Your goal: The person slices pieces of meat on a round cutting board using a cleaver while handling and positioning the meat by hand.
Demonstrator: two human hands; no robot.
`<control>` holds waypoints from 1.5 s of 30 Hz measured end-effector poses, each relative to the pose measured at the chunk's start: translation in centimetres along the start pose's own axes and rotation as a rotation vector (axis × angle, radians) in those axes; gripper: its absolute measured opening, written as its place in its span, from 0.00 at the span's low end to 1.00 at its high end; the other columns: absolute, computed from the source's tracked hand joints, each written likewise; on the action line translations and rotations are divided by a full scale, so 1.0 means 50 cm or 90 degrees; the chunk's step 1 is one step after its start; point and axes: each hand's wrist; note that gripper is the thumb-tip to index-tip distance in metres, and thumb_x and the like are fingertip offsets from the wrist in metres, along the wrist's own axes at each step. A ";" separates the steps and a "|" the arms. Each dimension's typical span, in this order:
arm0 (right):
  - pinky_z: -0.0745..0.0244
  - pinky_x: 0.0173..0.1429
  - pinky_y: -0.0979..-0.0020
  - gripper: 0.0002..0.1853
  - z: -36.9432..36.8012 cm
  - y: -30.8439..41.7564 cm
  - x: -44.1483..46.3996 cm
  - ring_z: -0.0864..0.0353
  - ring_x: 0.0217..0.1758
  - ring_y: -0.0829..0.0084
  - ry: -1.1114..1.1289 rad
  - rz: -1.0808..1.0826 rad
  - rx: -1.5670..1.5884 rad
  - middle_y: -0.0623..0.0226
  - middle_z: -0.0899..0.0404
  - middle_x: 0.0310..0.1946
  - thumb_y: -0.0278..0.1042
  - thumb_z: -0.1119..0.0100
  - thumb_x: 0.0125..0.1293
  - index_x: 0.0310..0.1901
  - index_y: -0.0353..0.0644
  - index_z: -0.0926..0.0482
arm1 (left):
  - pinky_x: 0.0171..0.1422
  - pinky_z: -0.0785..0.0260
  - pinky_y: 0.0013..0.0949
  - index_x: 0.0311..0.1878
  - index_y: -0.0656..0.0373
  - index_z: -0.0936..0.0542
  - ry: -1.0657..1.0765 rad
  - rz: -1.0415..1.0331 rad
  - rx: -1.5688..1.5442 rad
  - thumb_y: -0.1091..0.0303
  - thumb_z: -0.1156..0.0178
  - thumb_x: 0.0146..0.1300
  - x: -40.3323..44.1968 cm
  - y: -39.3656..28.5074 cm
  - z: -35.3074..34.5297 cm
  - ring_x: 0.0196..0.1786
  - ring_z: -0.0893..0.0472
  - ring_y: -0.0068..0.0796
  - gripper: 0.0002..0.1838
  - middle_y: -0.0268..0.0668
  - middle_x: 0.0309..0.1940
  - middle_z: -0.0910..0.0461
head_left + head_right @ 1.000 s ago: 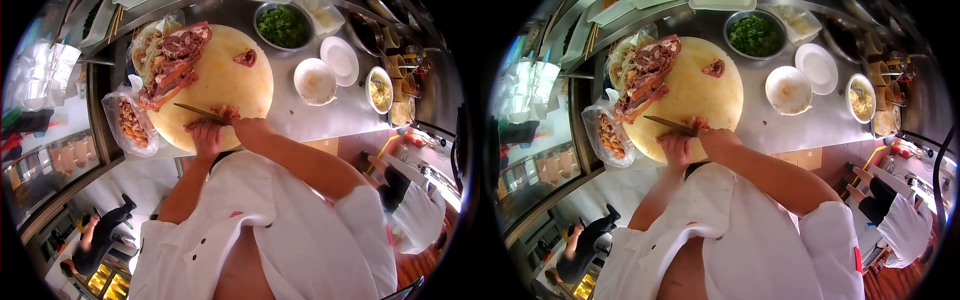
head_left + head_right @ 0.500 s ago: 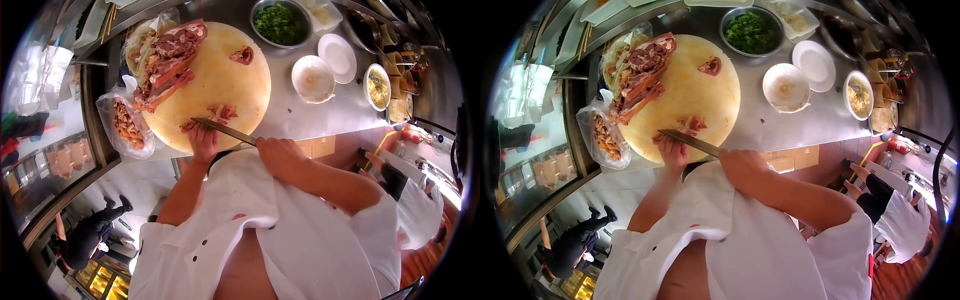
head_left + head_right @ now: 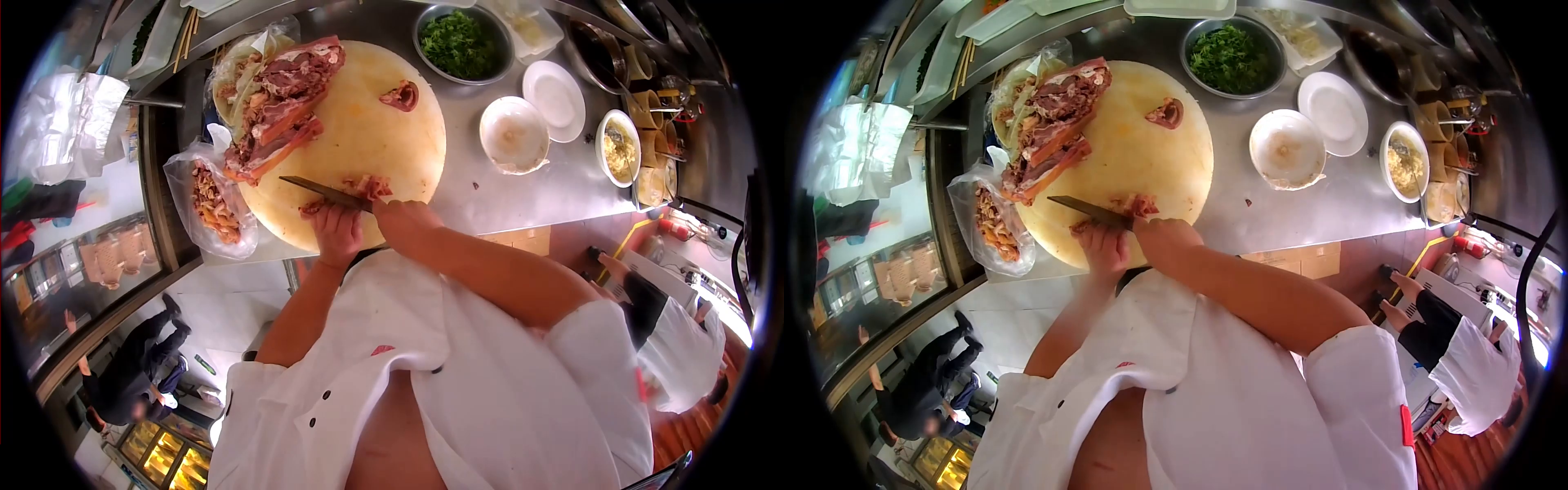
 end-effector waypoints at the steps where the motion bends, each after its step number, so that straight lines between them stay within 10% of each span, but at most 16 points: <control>1: 0.14 0.50 0.49 0.12 -0.001 -0.003 0.001 0.09 0.49 0.45 -0.009 0.012 -0.009 0.46 0.11 0.44 0.26 0.45 0.72 0.54 0.33 0.25 | 0.63 0.32 0.56 0.47 0.55 0.15 -0.001 0.004 0.000 0.69 0.33 0.66 0.002 -0.006 0.004 0.55 0.21 0.52 0.08 0.40 0.49 0.17; 19: 0.15 0.48 0.50 0.08 0.049 0.004 -0.216 0.10 0.45 0.47 0.011 -0.062 -0.055 0.49 0.12 0.38 0.26 0.47 0.73 0.50 0.35 0.24 | 0.67 0.33 0.55 0.49 0.57 0.14 -0.032 -0.001 0.010 0.68 0.33 0.65 -0.019 0.005 0.000 0.59 0.22 0.52 0.11 0.42 0.52 0.18; 45: 0.13 0.53 0.55 0.11 -0.016 0.014 0.005 0.08 0.52 0.52 -0.003 -0.031 -0.043 0.52 0.10 0.47 0.27 0.41 0.71 0.54 0.39 0.21 | 0.68 0.33 0.54 0.49 0.52 0.14 -0.017 0.010 0.007 0.69 0.33 0.63 0.014 -0.017 0.028 0.58 0.21 0.49 0.11 0.38 0.51 0.17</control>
Point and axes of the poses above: each hand's wrist, its own x-axis towards the middle knuckle, its own z-axis out of the back of the hand, y = z × x
